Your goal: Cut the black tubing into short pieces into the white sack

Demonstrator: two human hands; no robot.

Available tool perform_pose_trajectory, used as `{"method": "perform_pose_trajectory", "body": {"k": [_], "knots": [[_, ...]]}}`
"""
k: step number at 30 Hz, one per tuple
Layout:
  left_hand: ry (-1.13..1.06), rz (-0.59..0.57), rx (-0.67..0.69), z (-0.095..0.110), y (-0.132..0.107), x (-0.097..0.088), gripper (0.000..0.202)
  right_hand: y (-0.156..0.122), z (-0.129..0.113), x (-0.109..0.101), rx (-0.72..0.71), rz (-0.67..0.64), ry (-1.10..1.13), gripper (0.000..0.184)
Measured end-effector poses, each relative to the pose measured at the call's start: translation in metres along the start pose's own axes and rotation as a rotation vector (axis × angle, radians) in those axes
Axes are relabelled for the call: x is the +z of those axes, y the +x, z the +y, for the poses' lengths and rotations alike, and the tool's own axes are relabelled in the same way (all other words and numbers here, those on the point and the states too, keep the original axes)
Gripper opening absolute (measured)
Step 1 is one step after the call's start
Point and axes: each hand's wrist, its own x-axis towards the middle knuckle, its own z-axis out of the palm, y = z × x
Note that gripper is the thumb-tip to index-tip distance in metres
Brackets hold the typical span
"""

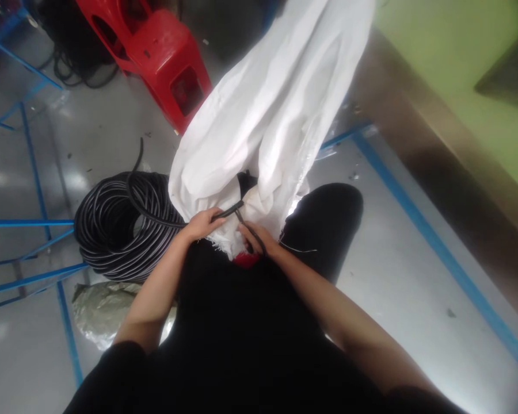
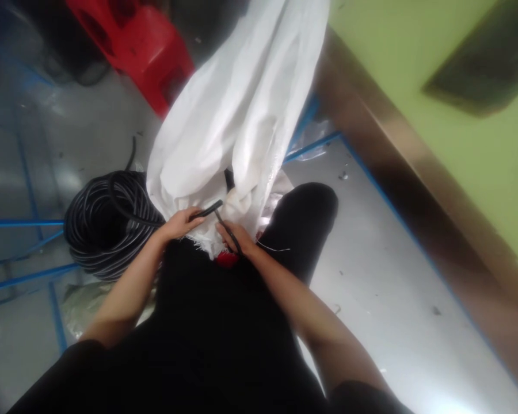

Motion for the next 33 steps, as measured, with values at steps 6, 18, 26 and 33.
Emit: {"method": "perform_pose_trajectory", "body": {"k": [6,18,26,33], "knots": [[0.156,0.044,-0.037,0.006,-0.003,-0.005,0.037,-0.002,-0.003,-0.001,-0.034,-0.062,-0.012,0.047],[0.165,-0.033,-0.034,0.016,0.004,-0.002,0.038,-0.005,-0.006,0.005,-0.024,0.073,-0.127,0.046],[0.145,-0.071,-0.034,0.014,0.003,-0.011,0.04,-0.002,-0.001,0.006,-0.144,0.147,-0.248,0.046],[0.156,-0.072,-0.046,0.014,0.004,-0.016,0.041,-0.002,-0.003,0.006,-0.097,0.114,-0.171,0.045]]}}
